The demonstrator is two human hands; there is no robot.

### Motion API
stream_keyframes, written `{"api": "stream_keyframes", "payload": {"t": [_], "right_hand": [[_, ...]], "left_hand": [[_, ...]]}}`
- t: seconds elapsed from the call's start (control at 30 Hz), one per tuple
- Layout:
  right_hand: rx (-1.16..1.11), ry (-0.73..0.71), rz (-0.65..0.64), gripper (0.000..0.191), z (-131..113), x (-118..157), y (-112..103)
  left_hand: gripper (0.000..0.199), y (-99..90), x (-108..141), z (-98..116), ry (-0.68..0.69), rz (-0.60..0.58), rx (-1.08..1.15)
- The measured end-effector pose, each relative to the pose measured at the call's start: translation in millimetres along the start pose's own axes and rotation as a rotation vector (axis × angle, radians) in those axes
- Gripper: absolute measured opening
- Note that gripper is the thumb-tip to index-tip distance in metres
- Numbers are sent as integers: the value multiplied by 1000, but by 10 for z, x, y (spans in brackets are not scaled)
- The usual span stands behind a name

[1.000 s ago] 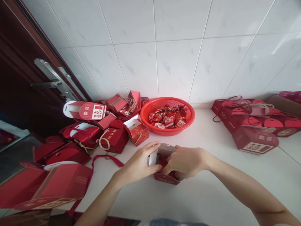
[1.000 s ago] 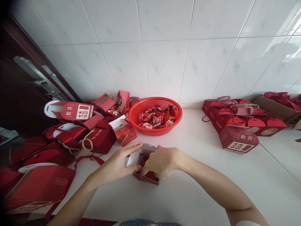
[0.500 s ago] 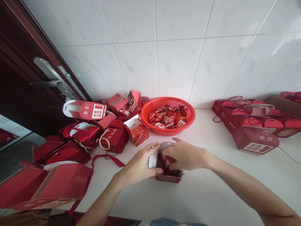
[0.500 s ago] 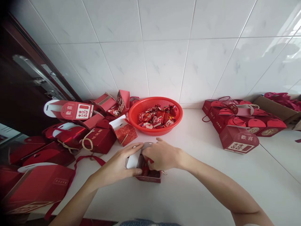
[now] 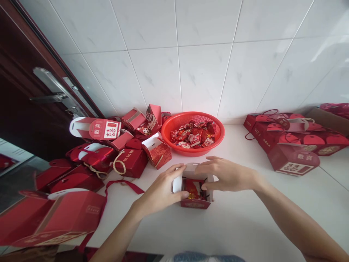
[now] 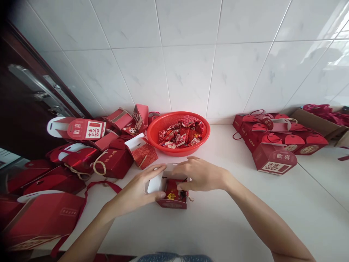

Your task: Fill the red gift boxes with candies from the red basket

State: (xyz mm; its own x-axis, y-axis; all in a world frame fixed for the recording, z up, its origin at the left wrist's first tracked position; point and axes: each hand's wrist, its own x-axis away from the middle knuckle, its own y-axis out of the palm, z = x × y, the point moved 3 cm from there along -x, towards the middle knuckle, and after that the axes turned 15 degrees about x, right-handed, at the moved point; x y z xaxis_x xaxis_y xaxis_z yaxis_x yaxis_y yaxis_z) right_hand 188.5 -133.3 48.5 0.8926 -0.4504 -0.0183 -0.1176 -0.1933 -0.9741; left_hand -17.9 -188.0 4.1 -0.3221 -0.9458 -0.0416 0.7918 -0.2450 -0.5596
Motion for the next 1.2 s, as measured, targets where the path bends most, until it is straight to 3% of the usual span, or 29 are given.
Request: {"api": "stream_keyframes", "payload": {"t": [0.1,0.2,0.37,0.47,0.53,0.67,0.8,0.87,0.93,1.07,1.13,1.2], "right_hand": [[-33,56,51,33,29,129,9],[-40,104,180,43,40,241,72],[-91,193,392,51,38,327,306],[-201,265,485,59,19,306,475],[-250,299,548,53,-4,286,561],[-239,353,609,19,-24,282,652],[-208,347,605,15,-3,307,699],[-215,362,633,10,17,314,716],[-228,386,687,7,33,320,722],[-300,467,745,28,74,341,731],[-372,528,710,36,111,354,749],[-466,591,652,40,156,363,778]], "left_hand": [[68,3,-27,7,33,11,6],[66,12,-45,16,97,53,31],[73,57,-61,7,148,248,57],[61,103,-74,24,221,278,137],[46,131,-85,47,245,210,183],[27,173,-86,90,234,7,140],[17,181,-73,59,262,51,122],[23,191,-75,14,272,131,128],[41,205,-85,-33,264,201,126],[69,235,-121,-97,189,209,144],[70,235,-136,-107,160,189,176],[52,225,-146,-104,146,184,204]]}}
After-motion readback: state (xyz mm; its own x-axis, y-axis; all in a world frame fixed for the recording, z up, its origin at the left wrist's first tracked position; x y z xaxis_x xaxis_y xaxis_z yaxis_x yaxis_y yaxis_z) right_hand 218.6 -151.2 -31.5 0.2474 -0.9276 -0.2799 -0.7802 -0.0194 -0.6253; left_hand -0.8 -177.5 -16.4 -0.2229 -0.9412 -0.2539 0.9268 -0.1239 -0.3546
